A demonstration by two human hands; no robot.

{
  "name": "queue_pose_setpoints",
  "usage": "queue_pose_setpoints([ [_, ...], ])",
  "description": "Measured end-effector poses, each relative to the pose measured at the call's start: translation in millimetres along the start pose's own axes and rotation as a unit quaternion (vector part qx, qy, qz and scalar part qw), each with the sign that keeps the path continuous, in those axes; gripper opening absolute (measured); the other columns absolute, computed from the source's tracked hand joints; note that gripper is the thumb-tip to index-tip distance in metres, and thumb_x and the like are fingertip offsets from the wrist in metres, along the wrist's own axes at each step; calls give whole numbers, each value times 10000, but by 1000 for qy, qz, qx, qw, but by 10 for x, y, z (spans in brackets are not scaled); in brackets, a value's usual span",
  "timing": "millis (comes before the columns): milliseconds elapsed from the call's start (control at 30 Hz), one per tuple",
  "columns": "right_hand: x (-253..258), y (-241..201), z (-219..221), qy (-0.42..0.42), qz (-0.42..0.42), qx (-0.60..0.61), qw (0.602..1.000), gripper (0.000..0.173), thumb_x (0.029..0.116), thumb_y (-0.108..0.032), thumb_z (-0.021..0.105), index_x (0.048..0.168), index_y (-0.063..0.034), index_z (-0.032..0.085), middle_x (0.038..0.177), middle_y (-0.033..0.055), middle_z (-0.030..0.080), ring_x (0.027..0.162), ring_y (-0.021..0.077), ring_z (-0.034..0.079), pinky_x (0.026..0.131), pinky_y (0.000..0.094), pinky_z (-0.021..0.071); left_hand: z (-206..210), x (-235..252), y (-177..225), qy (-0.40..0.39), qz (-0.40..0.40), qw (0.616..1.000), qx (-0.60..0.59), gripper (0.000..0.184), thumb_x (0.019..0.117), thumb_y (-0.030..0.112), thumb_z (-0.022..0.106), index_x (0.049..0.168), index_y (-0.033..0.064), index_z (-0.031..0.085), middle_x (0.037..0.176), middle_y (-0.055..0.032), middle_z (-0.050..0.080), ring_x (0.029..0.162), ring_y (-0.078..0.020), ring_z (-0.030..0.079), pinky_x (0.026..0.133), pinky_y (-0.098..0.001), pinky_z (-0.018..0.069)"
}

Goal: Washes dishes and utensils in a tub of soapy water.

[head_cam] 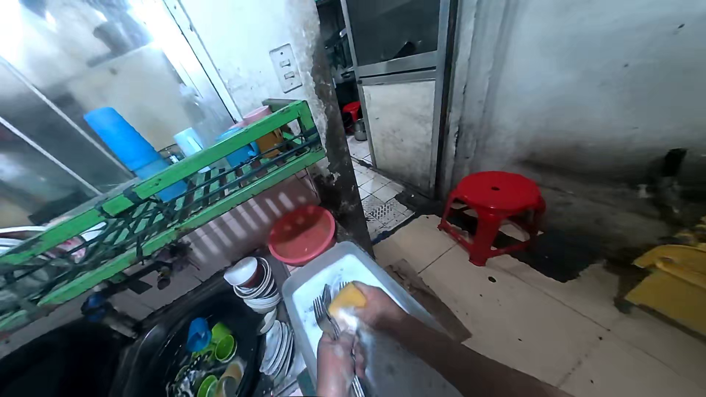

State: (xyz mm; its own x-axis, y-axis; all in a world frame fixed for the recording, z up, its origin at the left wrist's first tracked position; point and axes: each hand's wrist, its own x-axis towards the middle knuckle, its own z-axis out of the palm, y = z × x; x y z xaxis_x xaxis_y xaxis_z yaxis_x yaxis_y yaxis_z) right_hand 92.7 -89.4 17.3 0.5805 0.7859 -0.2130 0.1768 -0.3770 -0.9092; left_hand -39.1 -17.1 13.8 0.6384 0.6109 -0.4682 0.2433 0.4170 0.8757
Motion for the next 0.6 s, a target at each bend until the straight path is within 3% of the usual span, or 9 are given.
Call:
queue_pose_setpoints([
  [100,175,31,-3,41,2,-78,996,516,970,-188,676,1445,-51,529,1311,227,640,1243,354,611,1092,518,447,22,1,-19,-1,2,1000,-15,94,1064,10,467,1123,-46,514,622,-37,513,408,-59,453,377,-180,401],
  [200,25,125,173,46,-48,-15,998,550,969,-196,665,1459,-14,493,1250,254,659,1179,369,645,1054,517,481,12,1,33,10,6,1000,-23,57,1060,-2,454,1050,-34,499,588,-33,507,398,-63,456,370,-181,398],
  [300,-11,226,207,21,-115,-12,993,512,949,-195,691,1399,0,543,1190,249,685,1109,359,677,1006,511,510,-27,-29,62,14,-15,1000,-22,63,1039,-26,461,980,-18,482,555,-38,516,380,-66,465,356,-180,395],
  [400,221,159,-7,43,-55,-72,995,492,994,-271,655,1432,-75,546,1291,220,653,1216,353,629,1074,527,465,-47,-56,-1,-10,-46,997,-53,84,1059,3,441,1057,-29,518,618,-33,516,397,-56,450,357,-173,392],
  [500,308,2,-85,128,36,90,987,651,1018,-359,632,1510,5,410,1370,258,581,1278,345,576,1100,489,442,-64,-66,-21,-22,-44,996,-78,139,1068,23,422,1110,-39,539,615,-27,526,393,-55,458,358,-178,401],
  [567,233,20,0,81,59,172,980,759,996,-429,636,1560,-41,308,1387,237,563,1253,311,591,1060,482,486,-91,-69,-16,-33,-27,996,-81,174,1080,45,421,1134,-59,551,625,-36,535,405,-64,470,372,-190,423],
  [600,187,19,56,44,65,167,983,753,971,-400,672,1540,-42,331,1344,230,584,1202,306,615,1027,483,505,-97,-72,-10,-42,-19,996,-79,187,1087,60,414,1122,-56,558,626,-39,546,409,-66,480,378,-193,431],
])
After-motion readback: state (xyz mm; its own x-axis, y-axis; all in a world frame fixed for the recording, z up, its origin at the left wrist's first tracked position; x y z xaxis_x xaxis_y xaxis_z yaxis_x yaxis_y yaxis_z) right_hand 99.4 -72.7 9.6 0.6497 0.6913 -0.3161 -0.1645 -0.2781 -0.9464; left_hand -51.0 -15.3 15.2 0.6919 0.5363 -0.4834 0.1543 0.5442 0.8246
